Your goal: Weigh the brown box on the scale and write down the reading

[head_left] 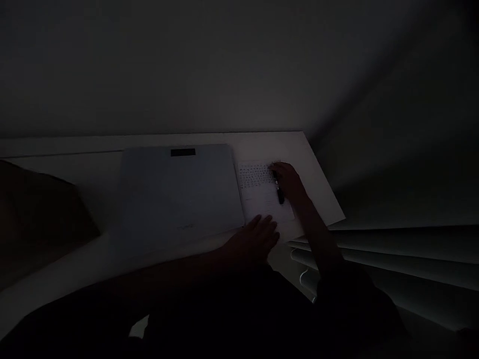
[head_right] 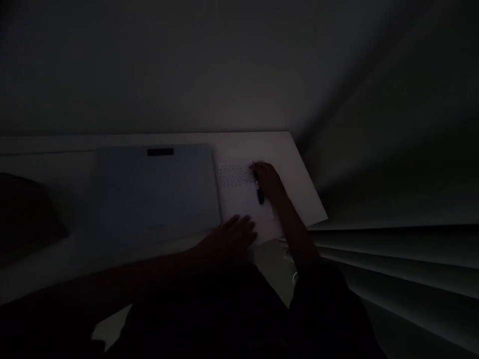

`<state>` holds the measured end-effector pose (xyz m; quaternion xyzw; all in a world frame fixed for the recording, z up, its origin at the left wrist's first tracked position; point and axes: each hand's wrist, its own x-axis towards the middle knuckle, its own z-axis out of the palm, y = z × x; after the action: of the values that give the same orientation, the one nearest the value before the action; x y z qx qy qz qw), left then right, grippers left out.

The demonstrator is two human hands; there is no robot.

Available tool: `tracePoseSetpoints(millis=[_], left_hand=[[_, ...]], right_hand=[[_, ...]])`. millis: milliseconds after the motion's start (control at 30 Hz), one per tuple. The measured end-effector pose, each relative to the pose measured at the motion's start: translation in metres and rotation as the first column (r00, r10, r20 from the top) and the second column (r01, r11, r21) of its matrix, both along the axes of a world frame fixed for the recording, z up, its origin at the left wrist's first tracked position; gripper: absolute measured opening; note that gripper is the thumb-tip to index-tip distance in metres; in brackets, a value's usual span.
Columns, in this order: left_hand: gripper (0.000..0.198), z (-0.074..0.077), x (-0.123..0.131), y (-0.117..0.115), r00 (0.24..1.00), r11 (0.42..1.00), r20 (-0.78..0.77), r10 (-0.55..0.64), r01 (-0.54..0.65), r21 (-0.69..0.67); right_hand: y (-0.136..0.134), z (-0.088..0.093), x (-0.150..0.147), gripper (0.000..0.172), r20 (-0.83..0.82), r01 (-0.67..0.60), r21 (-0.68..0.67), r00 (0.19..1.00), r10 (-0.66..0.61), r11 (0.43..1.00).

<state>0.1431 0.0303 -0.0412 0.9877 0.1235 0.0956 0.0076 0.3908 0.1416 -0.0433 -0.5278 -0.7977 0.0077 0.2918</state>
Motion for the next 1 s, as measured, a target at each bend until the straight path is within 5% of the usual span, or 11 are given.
tracePoseSetpoints(millis=[133, 300, 433, 567, 700, 800, 900, 933, 1000], left_hand=[[0.05, 0.004, 0.001, 0.0, 1.0, 0.999, -0.01, 0.011, -0.011, -0.031], [0.043, 0.013, 0.003, 0.003, 1.0, 1.0, 0.023, -0.002, 0.002, -0.012], [0.044, 0.022, 0.0, 0.0, 0.999, 0.999, 0.033, -0.024, 0.022, 0.049], [0.05, 0.051, -0.031, -0.013, 0.986, 0.976, 0.127, -0.106, 0.079, 0.202], [0.044, 0.093, -0.105, -0.031, 0.947, 0.97, 0.318, 0.031, -0.105, 0.218], [0.04, 0.118, -0.178, -0.039, 0.827, 0.924, 0.464, 0.317, -0.38, 0.046], [0.048, 0.121, -0.25, -0.042, 0.532, 0.759, 0.664, 0.526, -0.646, -0.084], [0.05, 0.117, -0.272, -0.042, 0.393, 0.737, 0.806, 0.443, -0.672, -0.078], [0.052, 0.101, -0.311, -0.041, 0.188, 0.603, 0.882, 0.433, -0.787, -0.129]], right_hand=[[0.004, -0.005, 0.004, 0.057, 0.022, -0.058, -0.057, 0.998, 0.059, 0.997], [0.006, -0.009, 0.01, 0.047, 0.025, -0.051, -0.055, 0.998, 0.053, 0.997], [-0.002, 0.016, 0.004, 0.048, 0.081, -0.111, 0.013, 0.991, 0.109, 0.994], [-0.015, 0.06, -0.051, 0.045, -0.126, -0.101, 0.105, 0.986, 0.114, 0.989], [-0.025, 0.087, -0.15, 0.039, -0.492, -0.276, 0.005, 0.836, 0.243, 0.961], [-0.027, 0.092, -0.222, 0.05, -0.587, -0.439, -0.059, 0.742, 0.325, 0.896], [-0.028, 0.091, -0.281, 0.076, -0.607, -0.538, -0.213, 0.727, 0.321, 0.815], [-0.028, 0.09, -0.297, 0.087, -0.614, -0.555, -0.281, 0.731, 0.298, 0.783], [-0.028, 0.087, -0.326, 0.108, -0.617, -0.573, -0.401, 0.746, 0.251, 0.715]])
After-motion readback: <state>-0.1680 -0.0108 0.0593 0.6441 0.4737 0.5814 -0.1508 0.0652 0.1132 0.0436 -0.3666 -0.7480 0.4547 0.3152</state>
